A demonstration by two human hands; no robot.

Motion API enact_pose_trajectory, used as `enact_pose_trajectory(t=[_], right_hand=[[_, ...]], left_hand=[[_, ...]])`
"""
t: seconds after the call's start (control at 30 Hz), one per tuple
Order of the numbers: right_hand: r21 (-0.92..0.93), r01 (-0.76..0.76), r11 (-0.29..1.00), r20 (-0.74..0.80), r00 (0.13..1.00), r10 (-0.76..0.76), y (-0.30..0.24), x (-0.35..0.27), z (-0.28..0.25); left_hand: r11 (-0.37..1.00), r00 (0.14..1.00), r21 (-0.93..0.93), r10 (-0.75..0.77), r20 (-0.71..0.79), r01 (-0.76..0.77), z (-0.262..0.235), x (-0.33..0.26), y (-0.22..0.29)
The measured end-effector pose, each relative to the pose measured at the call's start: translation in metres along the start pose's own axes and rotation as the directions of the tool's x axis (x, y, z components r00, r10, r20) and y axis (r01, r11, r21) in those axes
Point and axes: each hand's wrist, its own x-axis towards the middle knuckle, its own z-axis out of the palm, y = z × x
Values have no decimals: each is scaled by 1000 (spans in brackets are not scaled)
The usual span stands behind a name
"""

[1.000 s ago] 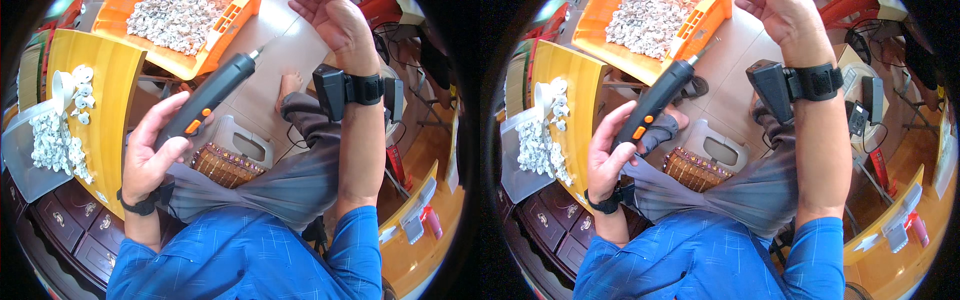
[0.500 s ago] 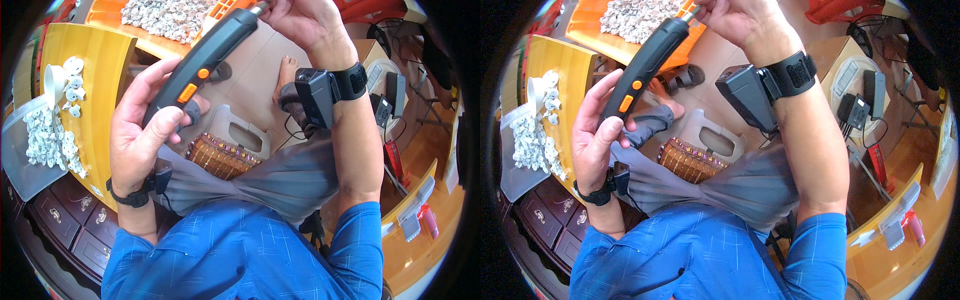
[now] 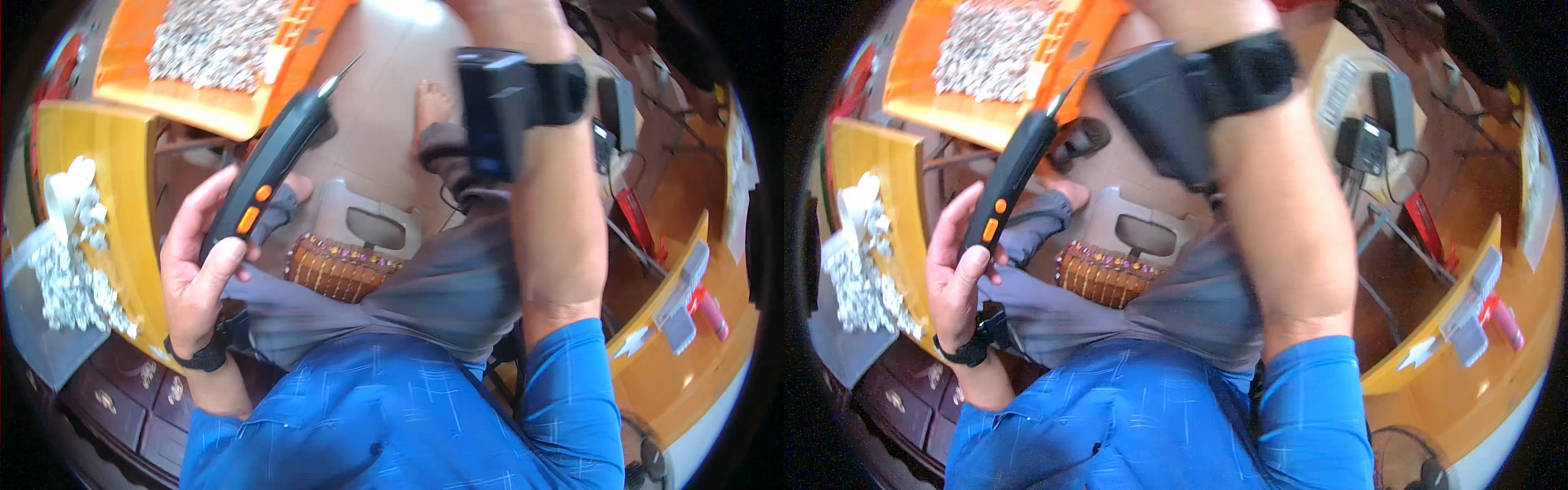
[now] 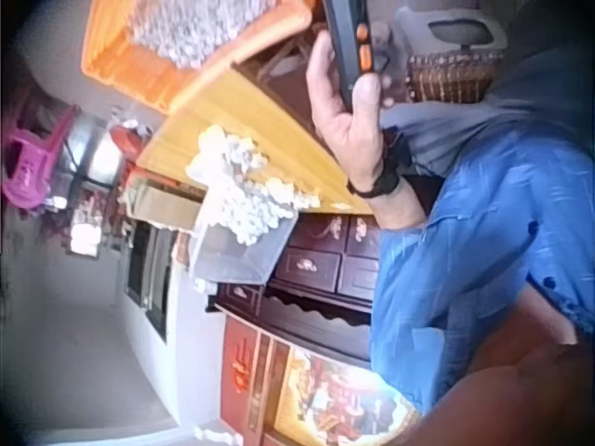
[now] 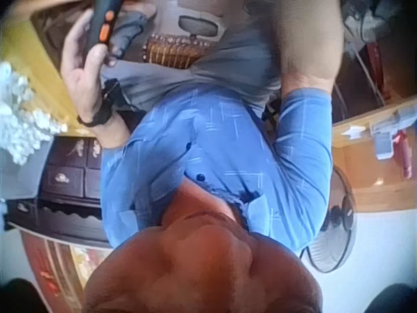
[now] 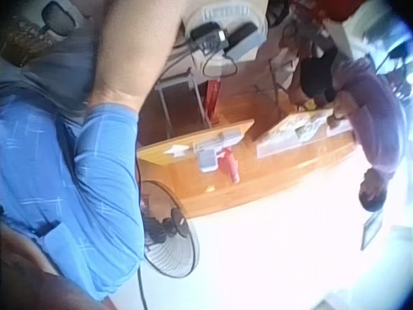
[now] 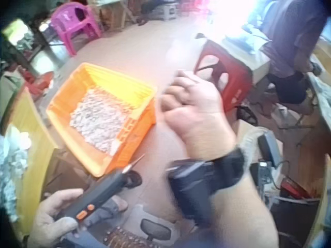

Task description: Assembling small plastic shoe components using an electric screwdriver.

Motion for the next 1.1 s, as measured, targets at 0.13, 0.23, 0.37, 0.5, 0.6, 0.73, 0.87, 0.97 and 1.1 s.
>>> enact_pose_trajectory(t=[0.13,0.23,0.37,0.5,0.6,0.73,0.87,0.97,1.1], right_hand=[[71,47,996,-298,954,-24,98,42,43],[150,109,983,-486,873,-23,152,64,71],[-293,127,948,-461,850,-256,214,122,45],[-765,90,637,-312,814,-489,262,201,40],[-915,-72,397,-289,804,-520,317,220,60],[-912,-364,-189,-179,768,-615,338,237,82],[-610,-554,-566,-100,763,-639,337,244,83],[-600,-499,-626,-75,814,-576,311,250,92],[-599,-364,-713,-20,897,-441,278,213,104]], left_hand=[[950,957,268,-216,196,160,-12,21,-48],[768,888,610,-127,442,-194,-10,53,-117],[790,812,598,-261,522,-131,51,91,-146],[769,725,572,-218,654,-285,105,113,-126],[776,736,579,-236,635,-251,91,113,-142],[758,718,594,-252,649,-270,91,116,-138],[756,685,584,-259,681,-295,100,117,-135],[739,660,588,-266,703,-328,111,118,-130],[727,665,598,-266,698,-337,113,121,-132]])
